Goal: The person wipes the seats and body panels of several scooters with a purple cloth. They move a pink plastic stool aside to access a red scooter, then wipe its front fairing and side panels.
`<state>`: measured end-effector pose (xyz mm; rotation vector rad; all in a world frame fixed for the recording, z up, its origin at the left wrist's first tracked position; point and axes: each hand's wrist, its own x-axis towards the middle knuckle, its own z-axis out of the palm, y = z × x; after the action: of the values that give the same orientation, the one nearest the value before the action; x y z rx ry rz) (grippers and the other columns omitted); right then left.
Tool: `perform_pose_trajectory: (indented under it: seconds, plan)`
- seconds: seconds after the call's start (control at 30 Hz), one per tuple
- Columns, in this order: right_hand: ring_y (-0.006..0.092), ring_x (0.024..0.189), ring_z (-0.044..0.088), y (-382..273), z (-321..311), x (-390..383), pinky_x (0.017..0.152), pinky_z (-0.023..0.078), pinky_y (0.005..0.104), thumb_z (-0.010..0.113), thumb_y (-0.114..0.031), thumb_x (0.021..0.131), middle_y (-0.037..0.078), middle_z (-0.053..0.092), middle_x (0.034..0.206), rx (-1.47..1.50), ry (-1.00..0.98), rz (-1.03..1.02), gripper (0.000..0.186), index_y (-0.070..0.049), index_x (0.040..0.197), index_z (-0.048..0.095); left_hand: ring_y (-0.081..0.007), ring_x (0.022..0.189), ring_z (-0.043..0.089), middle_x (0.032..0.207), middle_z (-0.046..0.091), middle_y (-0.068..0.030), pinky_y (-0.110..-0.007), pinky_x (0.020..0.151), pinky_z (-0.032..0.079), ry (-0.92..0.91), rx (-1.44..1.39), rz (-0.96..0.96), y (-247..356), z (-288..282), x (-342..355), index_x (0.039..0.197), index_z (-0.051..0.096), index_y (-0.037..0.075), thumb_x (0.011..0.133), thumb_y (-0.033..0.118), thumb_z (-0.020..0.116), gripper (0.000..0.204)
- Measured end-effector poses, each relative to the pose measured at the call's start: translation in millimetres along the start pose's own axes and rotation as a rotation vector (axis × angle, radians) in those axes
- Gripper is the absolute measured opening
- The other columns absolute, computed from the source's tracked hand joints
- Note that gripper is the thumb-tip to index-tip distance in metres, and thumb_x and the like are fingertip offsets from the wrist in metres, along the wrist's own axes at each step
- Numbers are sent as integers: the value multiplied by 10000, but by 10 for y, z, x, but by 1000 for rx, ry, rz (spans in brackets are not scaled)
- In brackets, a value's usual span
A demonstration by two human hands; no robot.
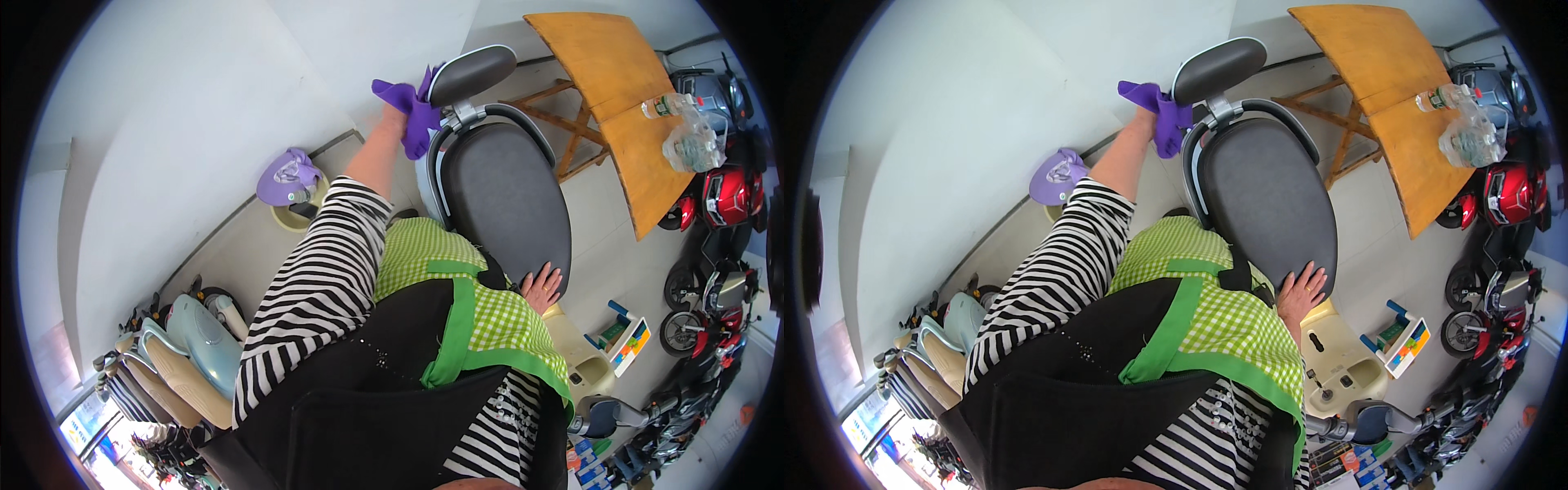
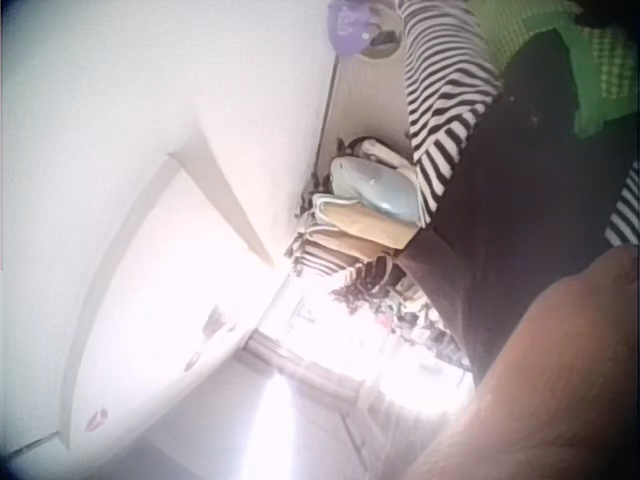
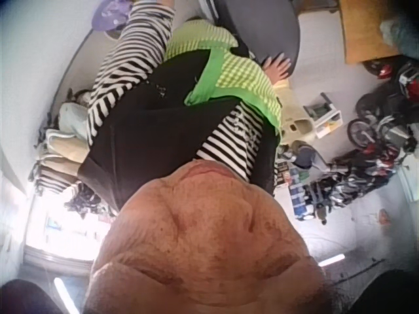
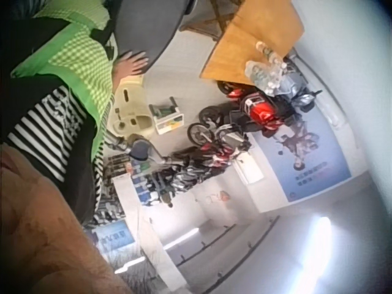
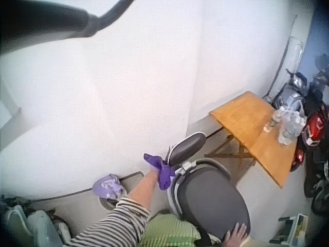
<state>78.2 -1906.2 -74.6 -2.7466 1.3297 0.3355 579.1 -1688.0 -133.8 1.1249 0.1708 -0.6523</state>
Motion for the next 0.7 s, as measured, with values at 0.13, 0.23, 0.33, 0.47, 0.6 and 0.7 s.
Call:
perform_pose_trajectory:
  seconds: [0.13,0.23,0.33,0.47,0.6,0.7]
  plan:
    - [360,1487,109,34,18,9,1141,162,613,365,-452,1006,161,133,1613,-4,-12,-11,631,-194,1556,196,-330,989,638,1049,667,-200,-448,891,488,200,812,424,-491,399,-479,1133,618,31,928,512,489,538]
    - [366,1486,108,57,38,21,1139,162,617,365,-450,1005,167,128,1613,-5,-3,-26,636,-197,1559,184,-397,1091,584,1087,647,-228,-470,968,446,246,1127,293,-364,763,-983,1180,598,47,911,652,446,680]
    - [370,1486,110,72,69,23,1138,162,620,368,-449,1003,172,123,1612,-9,-3,-19,640,-199,1561,177,-402,1103,585,1163,603,-191,-478,949,464,304,1175,106,-228,801,-1305,1191,599,76,888,666,480,674]
    - [373,1485,117,79,106,40,1135,169,624,370,-457,999,174,121,1613,-4,10,-19,647,-200,1560,176,-405,1015,621,1076,653,-197,-490,883,499,245,1131,43,-458,607,-1539,1127,621,100,906,587,495,549]
    - [379,1484,109,87,110,54,1135,166,625,358,-459,1004,183,114,1612,-7,9,-25,646,-186,1560,174,-425,959,626,955,680,-225,-498,847,509,103,1069,147,-1024,422,-1864,1077,630,81,902,492,511,462]
    - [382,1484,104,82,98,53,1135,165,625,350,-461,1008,188,112,1611,-16,13,-33,645,-178,1560,172,-409,979,626,1020,676,-210,-501,843,507,-199,1092,203,-1430,317,-2087,1056,639,92,890,448,514,412]
